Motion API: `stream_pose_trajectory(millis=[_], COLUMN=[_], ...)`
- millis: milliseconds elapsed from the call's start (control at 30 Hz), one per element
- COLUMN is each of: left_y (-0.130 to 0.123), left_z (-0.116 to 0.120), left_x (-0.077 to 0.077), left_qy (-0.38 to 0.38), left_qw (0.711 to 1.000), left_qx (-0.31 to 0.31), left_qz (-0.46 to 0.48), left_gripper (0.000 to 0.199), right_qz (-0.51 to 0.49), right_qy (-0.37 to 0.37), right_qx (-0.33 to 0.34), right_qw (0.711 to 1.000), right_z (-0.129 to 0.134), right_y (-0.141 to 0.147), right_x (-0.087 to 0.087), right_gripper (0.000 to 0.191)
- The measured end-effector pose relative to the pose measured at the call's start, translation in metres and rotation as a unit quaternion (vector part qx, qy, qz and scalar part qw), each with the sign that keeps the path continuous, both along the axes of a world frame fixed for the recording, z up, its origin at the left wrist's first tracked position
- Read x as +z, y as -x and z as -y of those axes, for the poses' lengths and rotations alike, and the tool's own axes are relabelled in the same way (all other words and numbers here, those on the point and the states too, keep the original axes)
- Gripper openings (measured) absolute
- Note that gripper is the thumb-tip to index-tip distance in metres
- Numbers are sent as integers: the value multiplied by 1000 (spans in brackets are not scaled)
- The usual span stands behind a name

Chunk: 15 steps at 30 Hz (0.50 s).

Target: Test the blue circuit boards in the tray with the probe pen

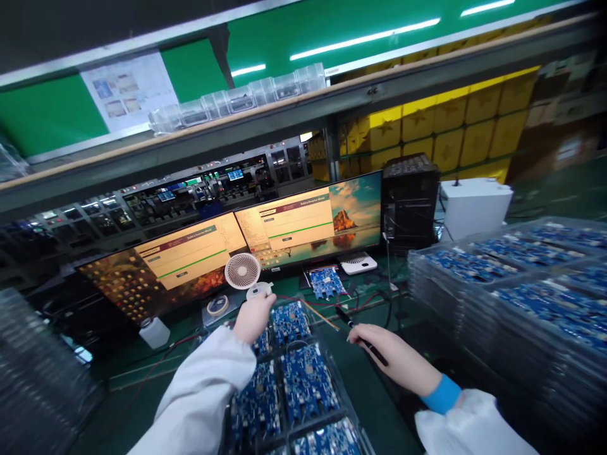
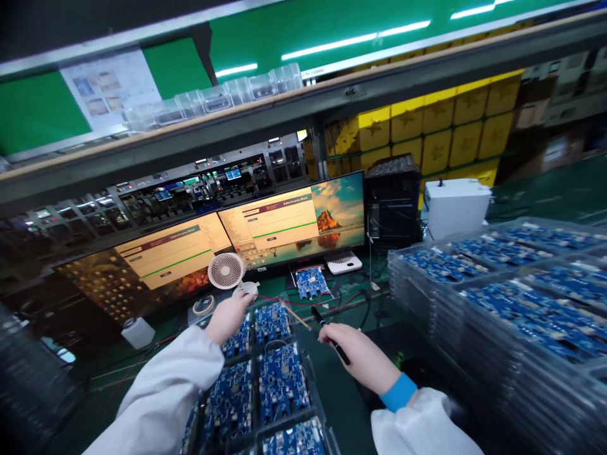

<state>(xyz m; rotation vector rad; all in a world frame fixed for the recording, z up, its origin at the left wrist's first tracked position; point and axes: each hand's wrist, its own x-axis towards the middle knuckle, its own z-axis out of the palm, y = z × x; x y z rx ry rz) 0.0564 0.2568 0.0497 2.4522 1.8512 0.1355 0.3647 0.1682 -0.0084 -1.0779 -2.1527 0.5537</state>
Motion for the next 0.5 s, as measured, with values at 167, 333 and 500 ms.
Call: stream_pose_trajectory(millis=[167,333,500], left_y=[-18,-12,-5], left_z=[-40,-47,-47], left_x=[-21,-42,-23], left_qy=[163,377,495], left_qw=[983,916,853], left_qx=[-39,-69,-103], left_qz=[74,117,132], left_gripper=[37,33,30], right_qz=[-34,-91,-157], right_qy=[-24,-94,-119], right_qx=[-41,-61,-75], right_qw=[998,990,978], right_z=[-3,5,10], right_y=[-5,-14,-6], right_x=[-2,9,12], right_gripper=[20,22,18])
